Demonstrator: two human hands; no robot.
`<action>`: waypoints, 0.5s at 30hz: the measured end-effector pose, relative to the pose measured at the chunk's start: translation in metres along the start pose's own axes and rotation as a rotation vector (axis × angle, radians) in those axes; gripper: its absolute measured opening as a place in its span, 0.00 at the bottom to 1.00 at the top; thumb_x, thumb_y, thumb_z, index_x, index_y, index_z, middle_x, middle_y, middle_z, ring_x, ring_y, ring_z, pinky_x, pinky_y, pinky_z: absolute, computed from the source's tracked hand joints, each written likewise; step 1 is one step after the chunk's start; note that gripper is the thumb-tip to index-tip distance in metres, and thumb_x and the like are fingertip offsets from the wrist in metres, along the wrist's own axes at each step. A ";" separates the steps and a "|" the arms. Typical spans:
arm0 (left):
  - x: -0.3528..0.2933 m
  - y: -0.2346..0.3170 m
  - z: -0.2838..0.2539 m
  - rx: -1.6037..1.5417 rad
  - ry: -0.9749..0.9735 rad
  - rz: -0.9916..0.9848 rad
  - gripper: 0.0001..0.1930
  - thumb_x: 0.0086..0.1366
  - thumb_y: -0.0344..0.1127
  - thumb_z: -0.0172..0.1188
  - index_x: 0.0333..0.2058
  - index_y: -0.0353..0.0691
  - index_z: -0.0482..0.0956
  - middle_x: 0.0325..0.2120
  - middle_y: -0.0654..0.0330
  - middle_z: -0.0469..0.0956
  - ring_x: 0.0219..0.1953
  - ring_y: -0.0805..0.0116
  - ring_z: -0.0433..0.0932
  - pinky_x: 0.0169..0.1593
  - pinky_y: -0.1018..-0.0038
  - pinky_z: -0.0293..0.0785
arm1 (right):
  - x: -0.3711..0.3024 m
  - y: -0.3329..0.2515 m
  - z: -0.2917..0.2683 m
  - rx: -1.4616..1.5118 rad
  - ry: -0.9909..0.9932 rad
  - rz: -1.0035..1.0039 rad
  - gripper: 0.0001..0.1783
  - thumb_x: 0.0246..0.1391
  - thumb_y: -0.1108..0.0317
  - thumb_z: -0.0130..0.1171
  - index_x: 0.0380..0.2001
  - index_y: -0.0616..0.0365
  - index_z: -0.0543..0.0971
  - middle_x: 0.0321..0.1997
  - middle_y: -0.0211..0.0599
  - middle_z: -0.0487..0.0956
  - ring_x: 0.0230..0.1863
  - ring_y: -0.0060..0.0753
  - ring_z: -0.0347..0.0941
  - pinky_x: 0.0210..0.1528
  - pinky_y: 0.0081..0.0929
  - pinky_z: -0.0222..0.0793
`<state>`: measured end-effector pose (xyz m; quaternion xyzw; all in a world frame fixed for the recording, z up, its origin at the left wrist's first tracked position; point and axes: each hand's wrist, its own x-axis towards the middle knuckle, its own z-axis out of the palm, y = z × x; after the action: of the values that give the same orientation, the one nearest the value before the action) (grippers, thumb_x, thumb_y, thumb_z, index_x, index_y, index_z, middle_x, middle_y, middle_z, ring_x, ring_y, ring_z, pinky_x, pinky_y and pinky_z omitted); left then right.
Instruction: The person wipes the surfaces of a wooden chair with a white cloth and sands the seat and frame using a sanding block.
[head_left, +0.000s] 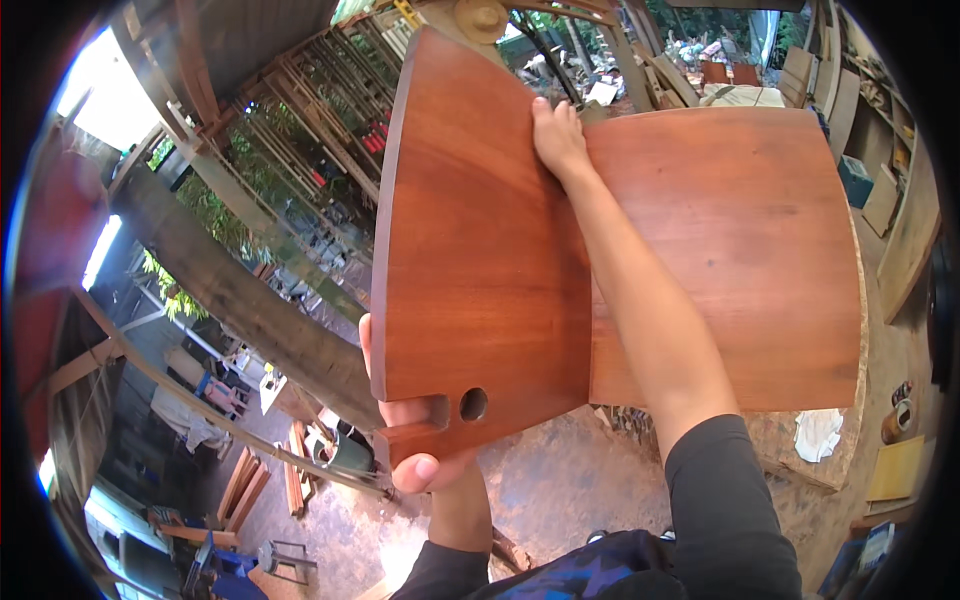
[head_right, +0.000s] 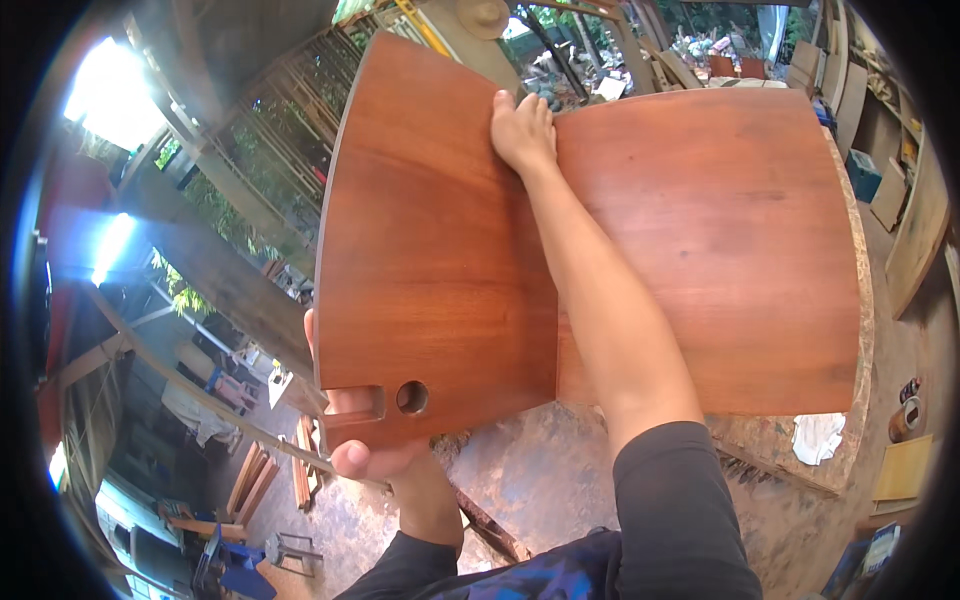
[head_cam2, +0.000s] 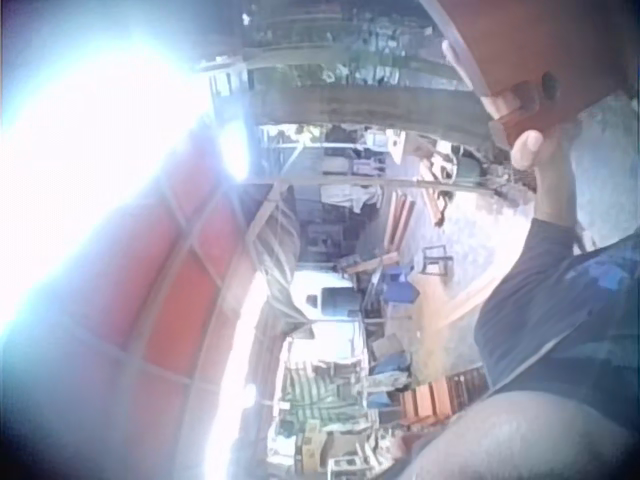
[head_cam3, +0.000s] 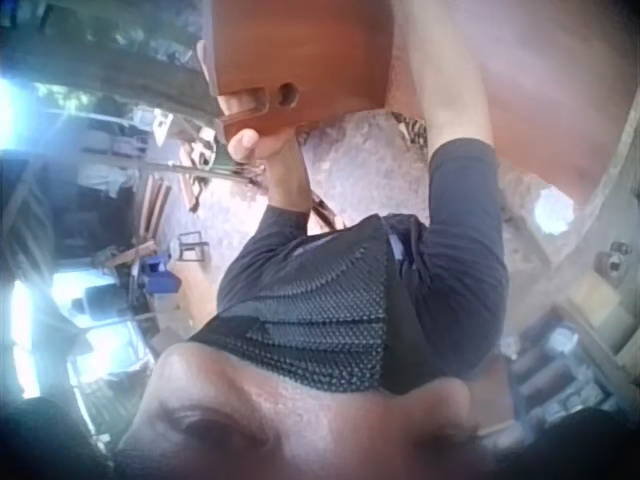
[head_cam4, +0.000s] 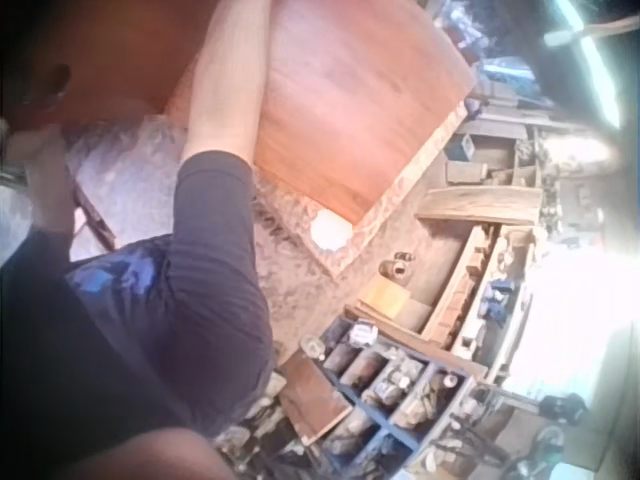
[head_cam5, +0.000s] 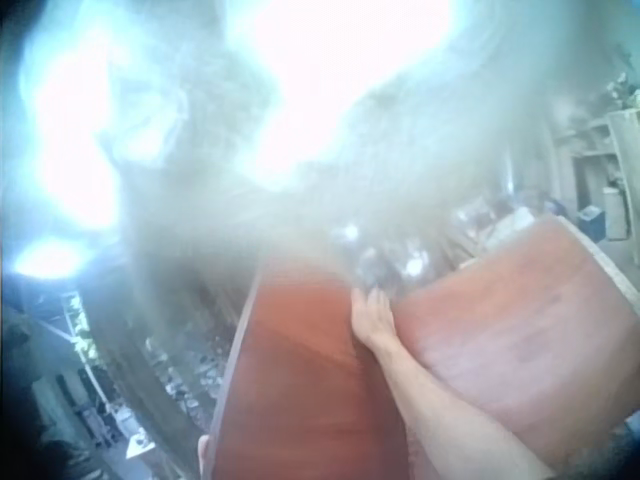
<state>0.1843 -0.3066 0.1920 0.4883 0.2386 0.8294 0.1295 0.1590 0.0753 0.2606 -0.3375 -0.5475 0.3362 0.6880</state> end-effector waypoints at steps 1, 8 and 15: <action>0.003 -0.001 -0.005 -0.010 0.021 0.002 0.67 0.37 0.53 0.67 0.76 0.38 0.44 0.72 0.44 0.56 0.72 0.45 0.59 0.72 0.47 0.56 | -0.011 -0.027 0.007 -0.168 -0.194 0.079 0.33 0.71 0.50 0.34 0.56 0.67 0.79 0.62 0.64 0.75 0.62 0.64 0.73 0.66 0.52 0.67; 0.002 0.011 -0.003 0.027 0.014 -0.005 0.67 0.37 0.52 0.67 0.76 0.38 0.43 0.72 0.44 0.56 0.72 0.46 0.59 0.73 0.49 0.55 | -0.057 -0.134 0.038 -0.064 -0.006 -0.751 0.31 0.70 0.49 0.42 0.44 0.69 0.82 0.61 0.68 0.74 0.66 0.66 0.67 0.64 0.56 0.67; 0.008 0.011 -0.003 0.022 0.016 -0.067 0.68 0.37 0.52 0.68 0.76 0.38 0.42 0.70 0.45 0.59 0.71 0.47 0.60 0.73 0.51 0.57 | -0.042 -0.101 -0.011 -0.109 -0.488 0.125 0.44 0.70 0.42 0.33 0.66 0.79 0.64 0.74 0.70 0.60 0.78 0.61 0.52 0.77 0.50 0.49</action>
<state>0.1781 -0.3131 0.2025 0.4746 0.2651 0.8258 0.1501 0.1723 -0.0155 0.3209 -0.3164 -0.6926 0.4196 0.4941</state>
